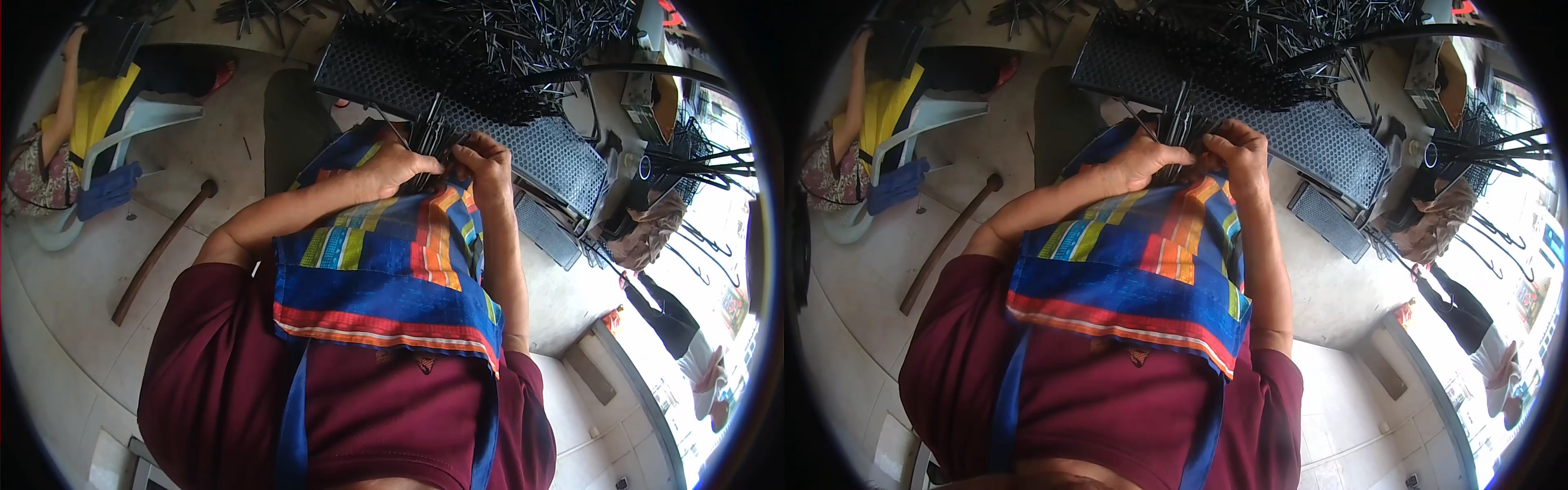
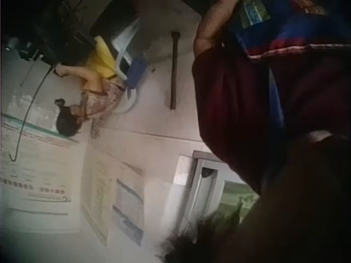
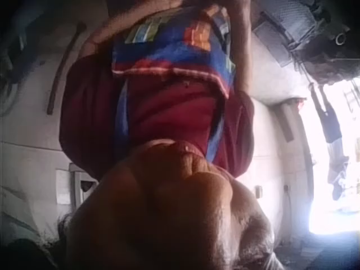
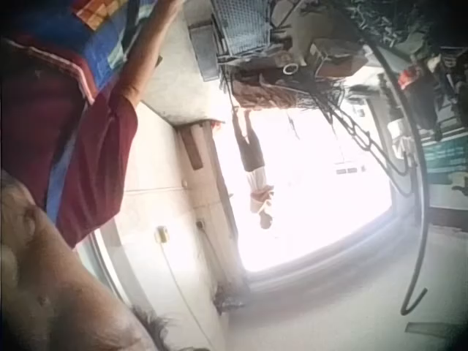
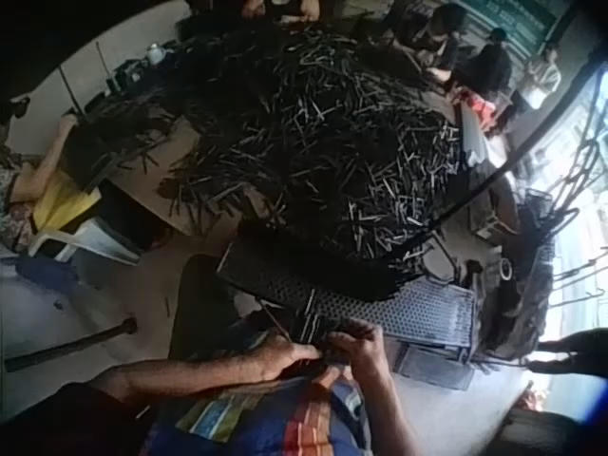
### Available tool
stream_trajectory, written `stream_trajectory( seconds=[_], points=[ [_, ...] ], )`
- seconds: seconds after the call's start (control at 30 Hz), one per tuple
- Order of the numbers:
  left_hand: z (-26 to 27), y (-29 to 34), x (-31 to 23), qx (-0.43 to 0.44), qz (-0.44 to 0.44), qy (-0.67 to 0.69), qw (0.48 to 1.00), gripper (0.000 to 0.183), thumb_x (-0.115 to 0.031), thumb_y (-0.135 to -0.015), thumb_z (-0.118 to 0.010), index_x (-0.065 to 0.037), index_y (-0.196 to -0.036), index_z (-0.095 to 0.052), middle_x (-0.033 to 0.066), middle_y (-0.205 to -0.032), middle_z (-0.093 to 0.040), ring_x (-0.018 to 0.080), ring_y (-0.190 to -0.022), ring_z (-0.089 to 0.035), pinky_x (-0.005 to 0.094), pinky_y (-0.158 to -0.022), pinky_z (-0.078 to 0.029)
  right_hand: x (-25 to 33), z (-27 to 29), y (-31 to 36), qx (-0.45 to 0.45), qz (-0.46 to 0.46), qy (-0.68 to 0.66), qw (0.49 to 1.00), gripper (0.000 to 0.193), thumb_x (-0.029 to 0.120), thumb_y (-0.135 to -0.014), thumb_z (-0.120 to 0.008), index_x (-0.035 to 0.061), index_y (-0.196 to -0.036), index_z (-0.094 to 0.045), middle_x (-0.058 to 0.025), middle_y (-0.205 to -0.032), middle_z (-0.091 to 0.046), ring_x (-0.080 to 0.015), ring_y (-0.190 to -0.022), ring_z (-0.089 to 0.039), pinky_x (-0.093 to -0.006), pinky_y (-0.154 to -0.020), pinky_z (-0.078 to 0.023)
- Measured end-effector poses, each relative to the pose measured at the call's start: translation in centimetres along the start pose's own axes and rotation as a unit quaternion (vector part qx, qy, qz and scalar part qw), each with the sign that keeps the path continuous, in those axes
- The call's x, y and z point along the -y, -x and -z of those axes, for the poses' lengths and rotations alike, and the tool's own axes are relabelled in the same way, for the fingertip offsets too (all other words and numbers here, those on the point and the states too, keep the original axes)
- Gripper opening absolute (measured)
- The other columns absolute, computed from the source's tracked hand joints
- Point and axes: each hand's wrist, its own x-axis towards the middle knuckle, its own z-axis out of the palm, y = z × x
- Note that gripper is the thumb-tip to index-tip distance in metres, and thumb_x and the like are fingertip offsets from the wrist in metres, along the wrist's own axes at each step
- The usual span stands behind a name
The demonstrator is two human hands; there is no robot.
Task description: Inserting thin black rods into a perforated strip to assemble a product.
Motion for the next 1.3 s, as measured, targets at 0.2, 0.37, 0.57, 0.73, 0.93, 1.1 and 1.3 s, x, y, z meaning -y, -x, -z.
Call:
stream_trajectory(
  seconds=[0.2, 0.37, 0.57, 0.73, 0.93, 1.1, 1.3],
  points=[
    [1.2, -1.2, 1.2, -0.101, -0.017, -0.036, 0.994, 0.024, 0.010, -0.073, -0.065, 0.001, -0.095, -0.066, 0.0099, -0.084, -0.069, 0.0194, -0.074, -0.068, 0.0318, -0.065, -0.057, 0.3, 1.1, 0.8, -0.106, 0.080, -0.005, 0.991, 0.003, 0.003, -0.085, -0.061, 0.0004, -0.086, -0.063, -0.0018, -0.069, -0.060, -0.0077, -0.054, -0.052, -0.0196, -0.051, -0.040],
    [2.1, -1.0, 1.2, -0.131, 0.020, -0.040, 0.990, 0.021, 0.009, -0.073, -0.067, 0.001, -0.092, -0.066, 0.0107, -0.082, -0.068, 0.0188, -0.070, -0.067, 0.0316, -0.063, -0.057, 1.8, 4.7, -0.1, -0.266, 0.288, 0.037, 0.919, 0.005, 0.001, -0.085, -0.062, 0.0006, -0.088, -0.067, -0.0014, -0.073, -0.061, -0.0064, -0.056, -0.051, -0.0192, -0.051, -0.040],
    [0.4, -0.3, -0.1, -0.094, -0.008, -0.020, 0.995, 0.010, 0.009, -0.071, -0.067, 0.005, -0.080, -0.064, 0.0144, -0.074, -0.067, 0.0214, -0.060, -0.066, 0.0326, -0.055, -0.054, 1.8, 6.0, -1.7, -0.235, 0.367, 0.171, 0.884, 0.010, -0.003, -0.084, -0.063, 0.0011, -0.092, -0.069, 0.0001, -0.078, -0.063, -0.0039, -0.060, -0.049, -0.0174, -0.052, -0.038],
    [0.8, -0.3, -0.1, -0.114, 0.039, 0.004, 0.993, 0.007, 0.009, -0.071, -0.067, 0.006, -0.078, -0.064, 0.0160, -0.072, -0.067, 0.0225, -0.059, -0.066, 0.0324, -0.053, -0.054, 1.6, 5.9, -1.8, -0.227, 0.390, 0.196, 0.871, 0.010, -0.005, -0.083, -0.063, -0.0002, -0.091, -0.068, -0.0012, -0.079, -0.062, -0.0046, -0.062, -0.051, -0.0181, -0.054, -0.040],
    [0.2, 0.1, -0.9, -0.110, 0.051, -0.010, 0.993, 0.007, 0.009, -0.071, -0.066, 0.007, -0.078, -0.064, 0.0164, -0.073, -0.067, 0.0242, -0.062, -0.067, 0.0329, -0.054, -0.055, 1.1, 5.9, -1.9, -0.220, 0.370, 0.299, 0.852, 0.012, -0.005, -0.080, -0.066, -0.0009, -0.091, -0.069, -0.0011, -0.079, -0.063, -0.0059, -0.066, -0.055, -0.0193, -0.060, -0.045],
    [0.8, -0.2, -0.7, -0.122, 0.081, 0.005, 0.989, 0.007, 0.008, -0.072, -0.067, 0.007, -0.079, -0.064, 0.0165, -0.073, -0.067, 0.0242, -0.064, -0.068, 0.0325, -0.054, -0.056, 1.3, 4.7, -1.6, -0.250, 0.310, 0.344, 0.851, 0.012, -0.004, -0.079, -0.068, -0.0008, -0.091, -0.070, -0.0018, -0.080, -0.065, -0.0064, -0.069, -0.058, -0.0199, -0.064, -0.047],
    [1.5, -0.1, -0.4, -0.099, 0.046, 0.017, 0.994, 0.009, 0.004, -0.076, -0.067, 0.006, -0.085, -0.065, 0.0156, -0.079, -0.068, 0.0233, -0.066, -0.067, 0.0320, -0.057, -0.056, 1.4, 5.2, -2.4, -0.259, 0.329, 0.321, 0.850, 0.014, -0.001, -0.079, -0.069, 0.0012, -0.092, -0.071, -0.0044, -0.082, -0.070, -0.0070, -0.074, -0.062, -0.0200, -0.069, -0.048]
  ],
)
